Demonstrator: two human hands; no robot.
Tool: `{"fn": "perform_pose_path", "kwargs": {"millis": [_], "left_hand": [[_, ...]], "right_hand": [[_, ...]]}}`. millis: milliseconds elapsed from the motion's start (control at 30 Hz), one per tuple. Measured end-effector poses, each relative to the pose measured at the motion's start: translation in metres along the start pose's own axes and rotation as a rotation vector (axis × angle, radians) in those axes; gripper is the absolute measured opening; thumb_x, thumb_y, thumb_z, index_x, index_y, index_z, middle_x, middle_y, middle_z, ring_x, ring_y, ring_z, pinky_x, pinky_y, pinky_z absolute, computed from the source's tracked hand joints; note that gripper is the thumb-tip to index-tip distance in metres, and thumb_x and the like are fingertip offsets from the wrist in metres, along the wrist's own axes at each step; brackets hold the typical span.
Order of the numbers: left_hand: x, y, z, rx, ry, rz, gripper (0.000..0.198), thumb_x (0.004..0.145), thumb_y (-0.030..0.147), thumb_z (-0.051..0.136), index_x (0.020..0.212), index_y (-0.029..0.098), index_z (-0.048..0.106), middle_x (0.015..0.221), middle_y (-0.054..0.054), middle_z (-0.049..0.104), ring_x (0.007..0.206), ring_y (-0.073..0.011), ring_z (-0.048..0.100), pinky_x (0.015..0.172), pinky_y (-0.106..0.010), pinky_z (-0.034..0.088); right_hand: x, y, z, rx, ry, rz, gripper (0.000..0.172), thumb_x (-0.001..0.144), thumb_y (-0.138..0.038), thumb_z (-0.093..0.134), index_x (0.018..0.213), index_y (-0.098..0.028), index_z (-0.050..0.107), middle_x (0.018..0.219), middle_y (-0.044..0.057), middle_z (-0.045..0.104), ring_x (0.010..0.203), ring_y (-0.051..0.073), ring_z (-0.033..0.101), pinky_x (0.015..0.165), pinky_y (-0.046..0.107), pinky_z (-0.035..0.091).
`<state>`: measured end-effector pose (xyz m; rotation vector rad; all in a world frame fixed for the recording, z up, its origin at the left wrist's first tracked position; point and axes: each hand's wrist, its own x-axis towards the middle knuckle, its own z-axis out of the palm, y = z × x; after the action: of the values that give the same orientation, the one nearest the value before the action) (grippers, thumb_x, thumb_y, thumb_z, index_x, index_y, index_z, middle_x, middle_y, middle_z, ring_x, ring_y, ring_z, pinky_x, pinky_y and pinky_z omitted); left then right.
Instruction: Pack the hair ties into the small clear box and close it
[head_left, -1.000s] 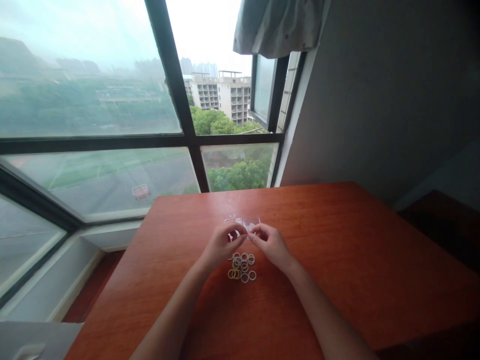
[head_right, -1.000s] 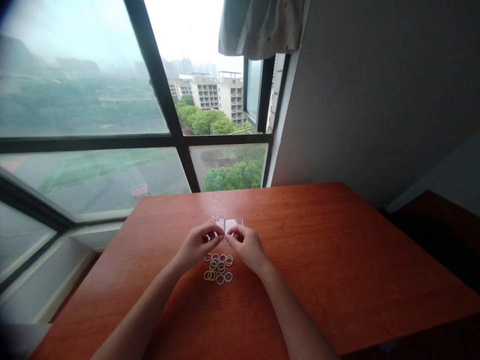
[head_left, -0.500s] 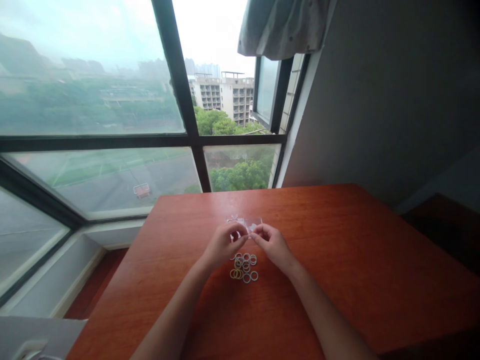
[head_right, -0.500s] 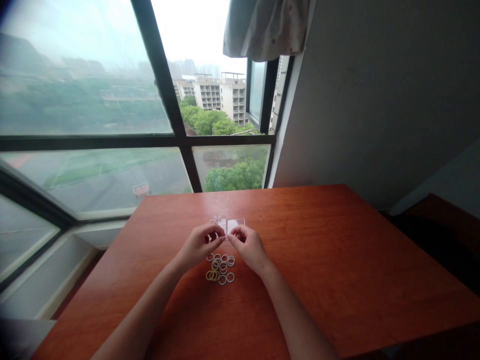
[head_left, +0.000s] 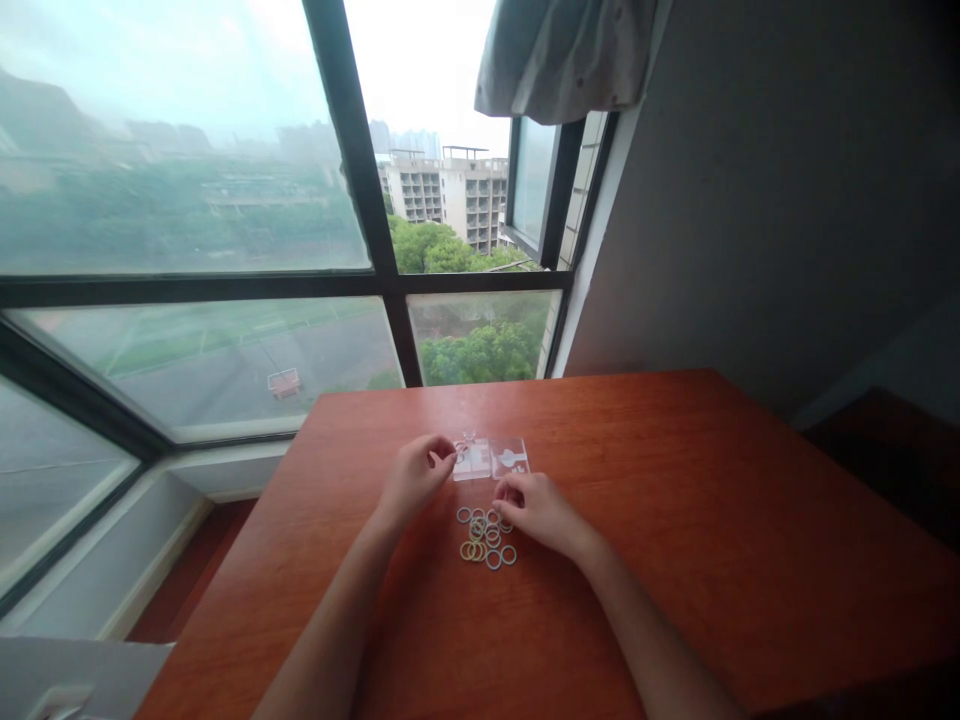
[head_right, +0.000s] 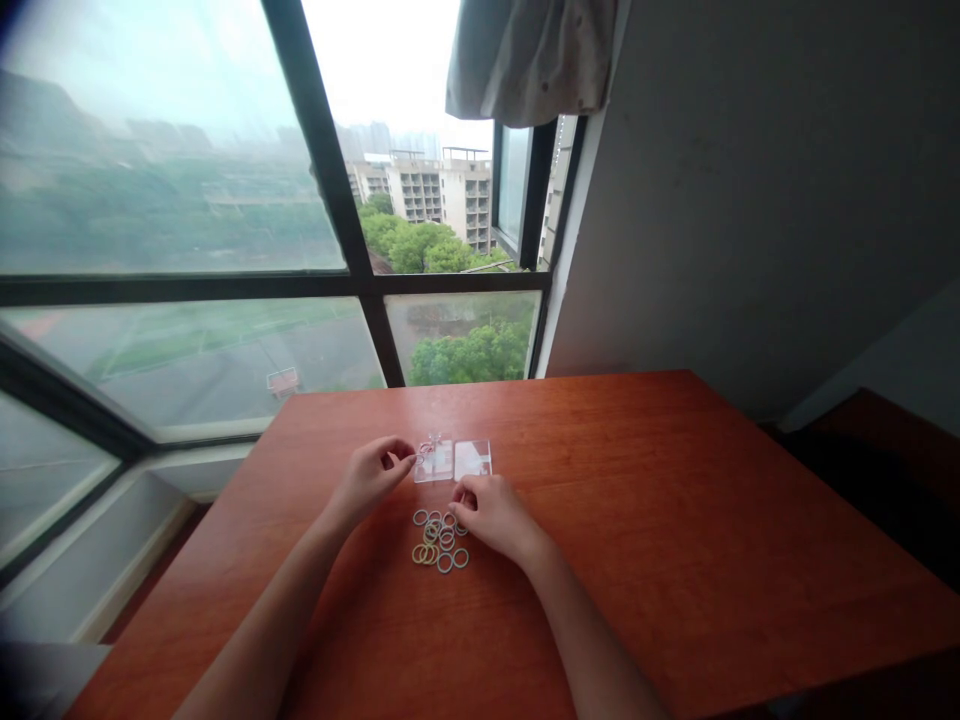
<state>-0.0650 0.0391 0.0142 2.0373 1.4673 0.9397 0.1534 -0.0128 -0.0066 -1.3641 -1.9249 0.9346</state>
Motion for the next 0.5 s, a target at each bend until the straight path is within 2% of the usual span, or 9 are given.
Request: {"fn": "perform_pose_path", "kwargs": {"millis": [167, 500], "left_hand": [[-0.0013, -0.0027, 0.0039, 0.098, 0.006, 0.014, 0.010, 0.076, 0.023, 0.057, 0.076, 0.018, 0.067, 0.072, 0.000, 0.061, 0.063, -0.0123, 0.054, 0.058, -0.022, 0.039], [-0.0017, -0.0048, 0.0039, 0.152, 0.025, -0.010, 0.015, 0.080, 0.026, 0.056, 0.083, 0.019, 0.069, 0.076, -0.001, 0.062, 0.064, -0.0135, 0.055, 0.060, -0.024, 0.040]], "right_hand": [[-0.0020, -0.0004, -0.0006, -0.079, -0.013, -0.002, 0.006, 0.078, -0.019, 0.062, 0.082, -0.019, 0.067, 0.065, -0.003, 0.064, 0.059, 0.010, 0.055, 0.056, 0.020, 0.036], [-0.0039, -0.0053, -0.0034, -0.141, -0.051, 0.007, 0.006, 0.076, -0.023, 0.068, 0.081, -0.019, 0.066, 0.065, -0.004, 0.062, 0.058, 0.010, 0.053, 0.055, 0.020, 0.033]]}}
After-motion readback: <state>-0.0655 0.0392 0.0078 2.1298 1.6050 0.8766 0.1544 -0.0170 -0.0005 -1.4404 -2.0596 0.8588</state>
